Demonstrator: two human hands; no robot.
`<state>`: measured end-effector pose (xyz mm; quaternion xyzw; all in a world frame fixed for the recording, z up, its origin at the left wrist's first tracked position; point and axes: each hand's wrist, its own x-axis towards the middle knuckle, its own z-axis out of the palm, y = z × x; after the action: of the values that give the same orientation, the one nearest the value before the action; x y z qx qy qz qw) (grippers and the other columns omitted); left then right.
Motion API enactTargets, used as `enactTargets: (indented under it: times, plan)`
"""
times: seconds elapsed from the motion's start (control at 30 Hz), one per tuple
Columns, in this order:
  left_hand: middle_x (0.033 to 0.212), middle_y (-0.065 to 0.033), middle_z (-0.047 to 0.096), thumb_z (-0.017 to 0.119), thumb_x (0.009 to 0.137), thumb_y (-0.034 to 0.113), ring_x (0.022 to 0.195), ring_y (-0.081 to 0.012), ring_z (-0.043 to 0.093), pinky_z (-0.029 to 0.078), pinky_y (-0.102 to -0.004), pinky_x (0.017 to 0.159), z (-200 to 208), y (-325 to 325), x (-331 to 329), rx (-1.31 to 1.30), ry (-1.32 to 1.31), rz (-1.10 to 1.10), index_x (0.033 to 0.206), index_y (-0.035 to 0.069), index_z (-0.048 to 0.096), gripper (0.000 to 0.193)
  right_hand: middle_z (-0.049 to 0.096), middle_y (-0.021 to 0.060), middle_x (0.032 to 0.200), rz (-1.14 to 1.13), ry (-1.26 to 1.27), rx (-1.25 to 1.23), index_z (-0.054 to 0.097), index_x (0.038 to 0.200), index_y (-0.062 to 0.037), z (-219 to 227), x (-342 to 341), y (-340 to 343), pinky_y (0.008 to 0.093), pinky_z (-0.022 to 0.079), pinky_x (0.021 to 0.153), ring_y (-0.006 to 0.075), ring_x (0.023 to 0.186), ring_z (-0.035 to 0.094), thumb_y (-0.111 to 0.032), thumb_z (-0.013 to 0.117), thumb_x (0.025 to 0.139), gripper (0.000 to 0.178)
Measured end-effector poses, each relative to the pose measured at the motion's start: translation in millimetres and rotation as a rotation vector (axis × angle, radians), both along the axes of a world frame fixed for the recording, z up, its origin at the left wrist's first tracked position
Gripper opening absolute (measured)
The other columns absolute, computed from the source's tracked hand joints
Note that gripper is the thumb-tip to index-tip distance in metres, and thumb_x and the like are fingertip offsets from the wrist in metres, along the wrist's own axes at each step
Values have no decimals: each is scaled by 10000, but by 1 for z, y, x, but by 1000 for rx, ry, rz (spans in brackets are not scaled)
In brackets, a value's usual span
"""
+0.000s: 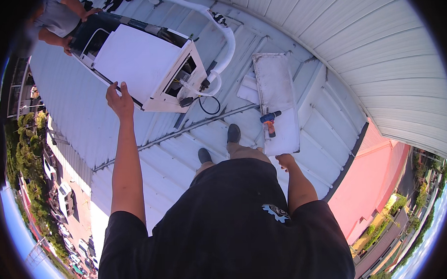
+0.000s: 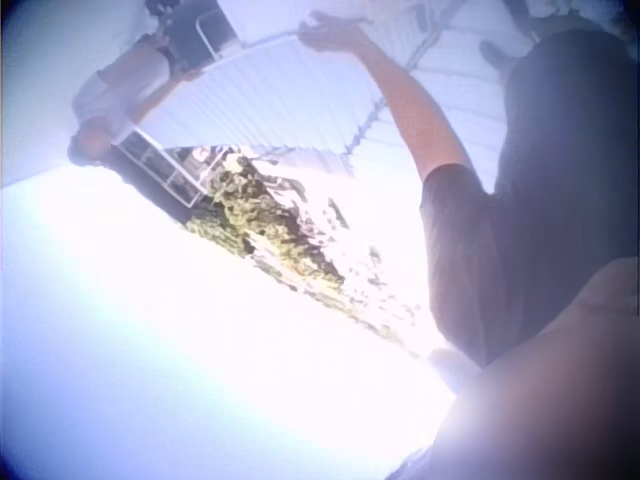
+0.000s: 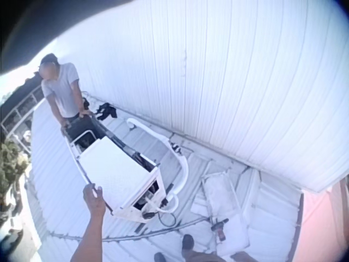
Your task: The person works on a rooftop air conditioning unit, using a pressure gauge and a cordless drill to access and secure internal components. They remove and reattach panels while a coworker assists nearby.
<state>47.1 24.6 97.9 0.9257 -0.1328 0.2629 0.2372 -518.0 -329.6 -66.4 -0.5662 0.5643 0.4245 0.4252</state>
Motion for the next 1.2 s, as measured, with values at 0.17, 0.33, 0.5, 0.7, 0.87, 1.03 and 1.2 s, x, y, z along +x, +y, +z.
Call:
enactTargets:
  times: [0.17, 0.33, 0.5, 0.7, 0.87, 1.03, 1.2]
  plan:
    - [1390, -264, 533, 464, 996, 539, 1261, -376, 548, 439, -470, 1060, -32, 6, 74, -659, 707, 514, 1416, -19, 484, 699, 679, 73, 993, -182, -352, -178, 658, 1224, -80, 27, 90, -51, 412, 532, 692, 215, 821, 649, -395, 588, 940, 430]
    - [1318, -264, 600, 247, 1068, 406, 1203, -371, 599, 486, -436, 1022, -50, 5, 83, -530, 802, 472, 1330, -74, 519, 610, 699, 69, 933, -210, -709, -263, 710, 1130, -41, 36, 164, -71, 329, 533, 697, 182, 786, 651, -308, 620, 922, 351]
    - [1317, -260, 607, 180, 1076, 384, 1207, -399, 591, 472, -469, 1023, -47, -1, 78, -469, 738, 522, 1278, -39, 581, 616, 689, 65, 903, -148, -502, -121, 695, 1140, -60, 19, 209, -59, 323, 509, 625, 165, 740, 628, -355, 616, 951, 360]
    - [1316, -235, 623, 190, 1051, 501, 1220, -423, 575, 445, -478, 1049, -30, -12, 68, -491, 708, 646, 1320, 5, 596, 695, 665, 61, 1077, -266, -728, -110, 639, 1230, -59, 45, 344, -35, 397, 507, 738, 195, 892, 617, -474, 536, 997, 487]
    - [1301, -222, 636, 187, 1054, 492, 1221, -427, 573, 446, -478, 1044, -20, -20, 64, -558, 755, 708, 1311, 31, 614, 678, 673, 64, 1117, -252, -1173, -197, 658, 1229, -41, 99, 507, -25, 383, 483, 828, 192, 966, 594, -483, 484, 1025, 517]
    - [1299, -225, 635, 193, 1056, 484, 1224, -435, 568, 450, -477, 1037, -24, -18, 66, -556, 742, 692, 1319, 29, 606, 668, 727, 177, 1080, -21, -1160, -409, 727, 1095, -13, 129, 607, 15, 458, 492, 915, 351, 1047, 664, -494, 424, 1030, 572]
    - [1311, -235, 624, 203, 1059, 481, 1222, -440, 567, 448, -481, 1037, -27, -16, 64, -488, 698, 675, 1350, 34, 578, 652, 736, 189, 1026, -31, -1060, -624, 768, 964, -49, 127, 608, 36, 483, 486, 922, 417, 1025, 663, -529, 393, 1019, 612]
